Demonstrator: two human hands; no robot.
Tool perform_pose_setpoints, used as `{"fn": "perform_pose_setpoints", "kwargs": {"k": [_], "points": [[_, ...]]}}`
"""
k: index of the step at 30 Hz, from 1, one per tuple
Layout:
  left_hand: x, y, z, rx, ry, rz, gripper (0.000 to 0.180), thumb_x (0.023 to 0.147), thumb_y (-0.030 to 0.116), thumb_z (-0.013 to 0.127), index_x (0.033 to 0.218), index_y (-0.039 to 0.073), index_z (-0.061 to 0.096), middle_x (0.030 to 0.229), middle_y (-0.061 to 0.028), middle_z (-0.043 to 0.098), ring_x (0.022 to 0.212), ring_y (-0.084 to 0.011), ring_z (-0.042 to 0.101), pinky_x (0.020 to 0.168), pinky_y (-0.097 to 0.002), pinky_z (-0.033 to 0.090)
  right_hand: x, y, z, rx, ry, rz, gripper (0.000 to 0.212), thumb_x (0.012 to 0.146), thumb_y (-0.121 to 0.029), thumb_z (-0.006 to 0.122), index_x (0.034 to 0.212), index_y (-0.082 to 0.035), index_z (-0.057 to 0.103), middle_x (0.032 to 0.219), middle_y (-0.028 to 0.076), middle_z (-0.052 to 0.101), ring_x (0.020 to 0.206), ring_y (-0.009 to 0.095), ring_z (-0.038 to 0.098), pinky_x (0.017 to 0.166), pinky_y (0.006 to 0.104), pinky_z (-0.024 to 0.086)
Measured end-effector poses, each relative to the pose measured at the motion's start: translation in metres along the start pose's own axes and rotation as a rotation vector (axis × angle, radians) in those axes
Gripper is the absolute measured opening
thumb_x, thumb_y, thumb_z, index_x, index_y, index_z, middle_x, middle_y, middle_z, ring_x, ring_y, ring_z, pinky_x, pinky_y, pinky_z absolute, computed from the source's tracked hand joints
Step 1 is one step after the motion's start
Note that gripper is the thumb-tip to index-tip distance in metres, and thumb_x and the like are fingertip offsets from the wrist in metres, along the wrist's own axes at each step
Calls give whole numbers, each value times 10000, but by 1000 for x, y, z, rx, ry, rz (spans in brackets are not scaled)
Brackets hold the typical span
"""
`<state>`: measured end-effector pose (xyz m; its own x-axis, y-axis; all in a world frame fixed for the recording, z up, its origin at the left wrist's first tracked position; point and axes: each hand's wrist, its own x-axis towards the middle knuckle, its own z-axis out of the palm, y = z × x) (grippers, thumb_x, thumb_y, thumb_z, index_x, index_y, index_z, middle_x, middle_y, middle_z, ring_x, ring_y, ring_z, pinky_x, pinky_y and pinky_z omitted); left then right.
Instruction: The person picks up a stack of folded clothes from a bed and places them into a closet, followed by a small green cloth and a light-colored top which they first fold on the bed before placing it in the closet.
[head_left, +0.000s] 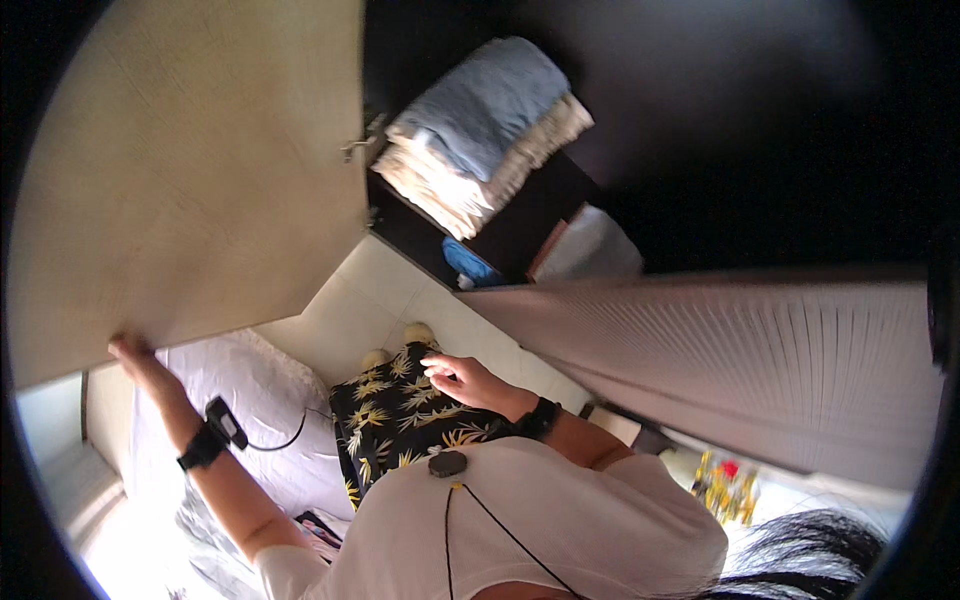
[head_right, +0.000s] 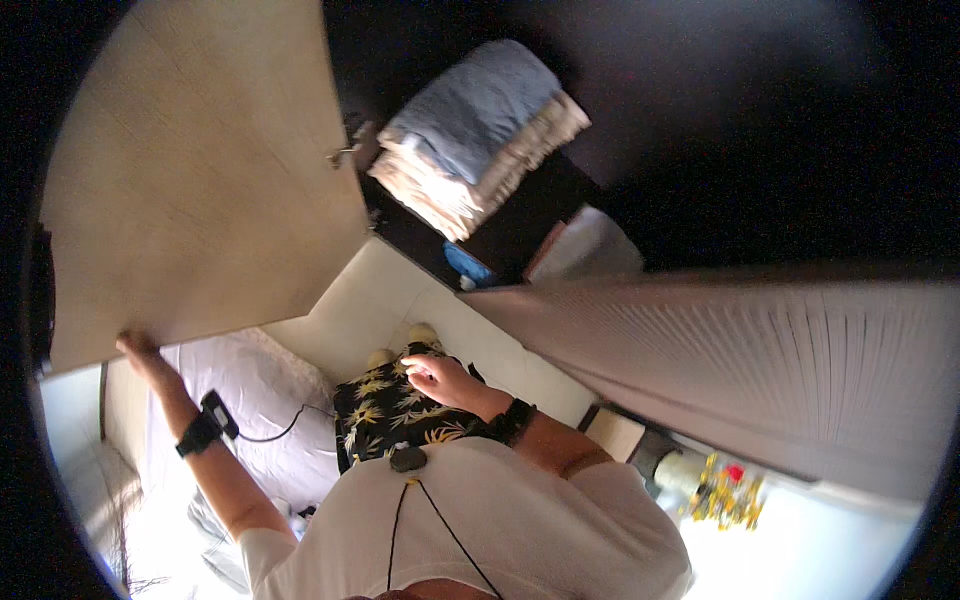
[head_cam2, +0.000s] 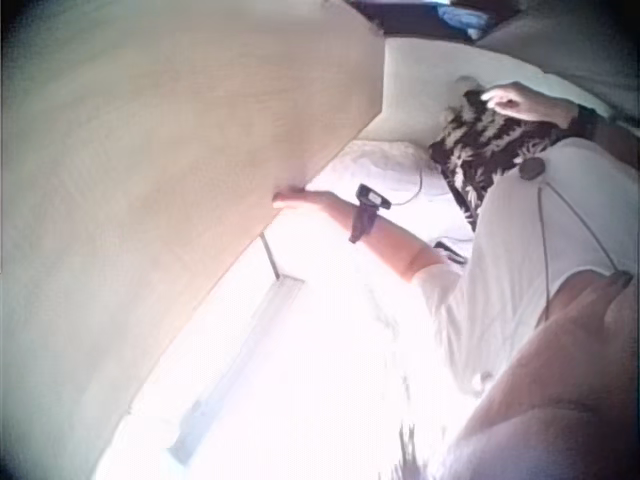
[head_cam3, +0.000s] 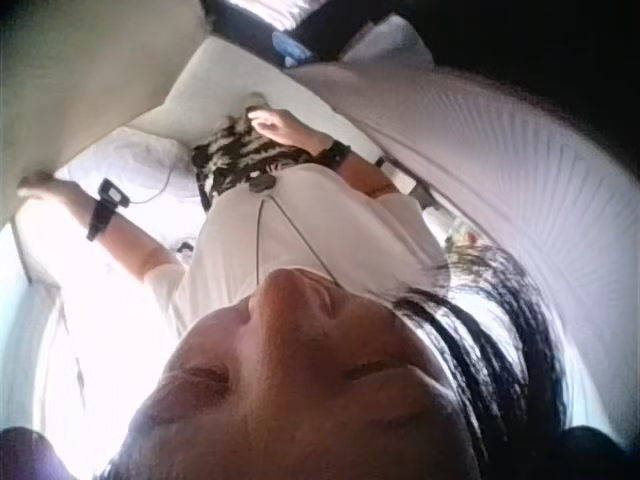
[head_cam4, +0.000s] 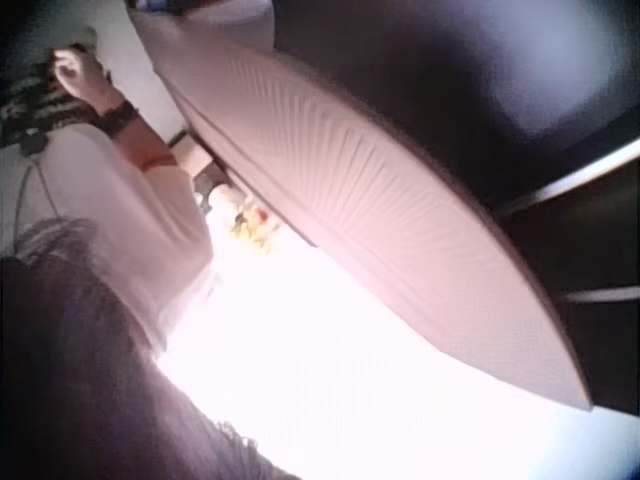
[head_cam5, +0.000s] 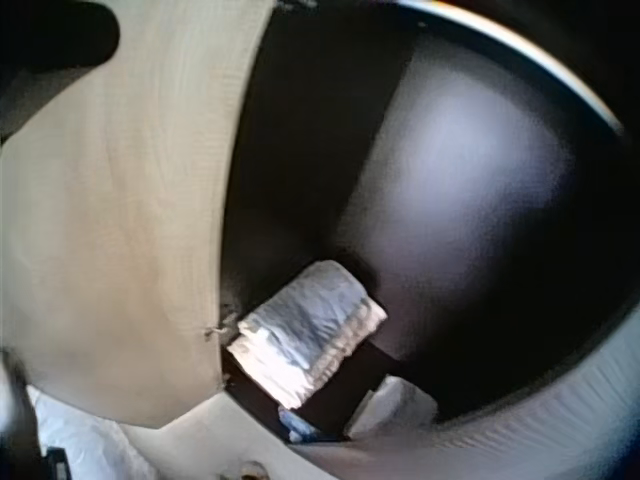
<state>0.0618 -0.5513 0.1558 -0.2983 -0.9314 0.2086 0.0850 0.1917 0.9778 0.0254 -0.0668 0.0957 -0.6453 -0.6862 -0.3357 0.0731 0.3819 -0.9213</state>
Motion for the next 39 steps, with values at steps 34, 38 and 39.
{"fn": "perform_pose_setpoints", "kwargs": {"k": [34,38,39], "points": [[-512,-181,-401,-1418,1880,-321,448,891,239,229,1278,29,310,1339,-100,327,1230,-254,324,976,-391,272,28,-114,435,-840,-1489,-703,317,790,-82,542,1101,-25,526,1072,148,563,1035,266,512,874,332,399],[-502,-213,-418,-1549,1930,-206,485,885,298,203,1285,45,310,1356,-70,305,1249,-241,284,996,-408,233,-30,-119,551,-812,-1635,-1019,342,758,-71,557,1099,-50,534,1125,147,528,1117,318,427,910,363,364],[-495,-213,-420,-1548,1922,-197,494,881,311,195,1286,54,312,1355,-64,308,1249,-240,282,1000,-411,226,-44,-116,573,-789,-1687,-1008,356,750,-76,566,1105,-69,536,1144,145,515,1117,324,426,910,371,362]]}}
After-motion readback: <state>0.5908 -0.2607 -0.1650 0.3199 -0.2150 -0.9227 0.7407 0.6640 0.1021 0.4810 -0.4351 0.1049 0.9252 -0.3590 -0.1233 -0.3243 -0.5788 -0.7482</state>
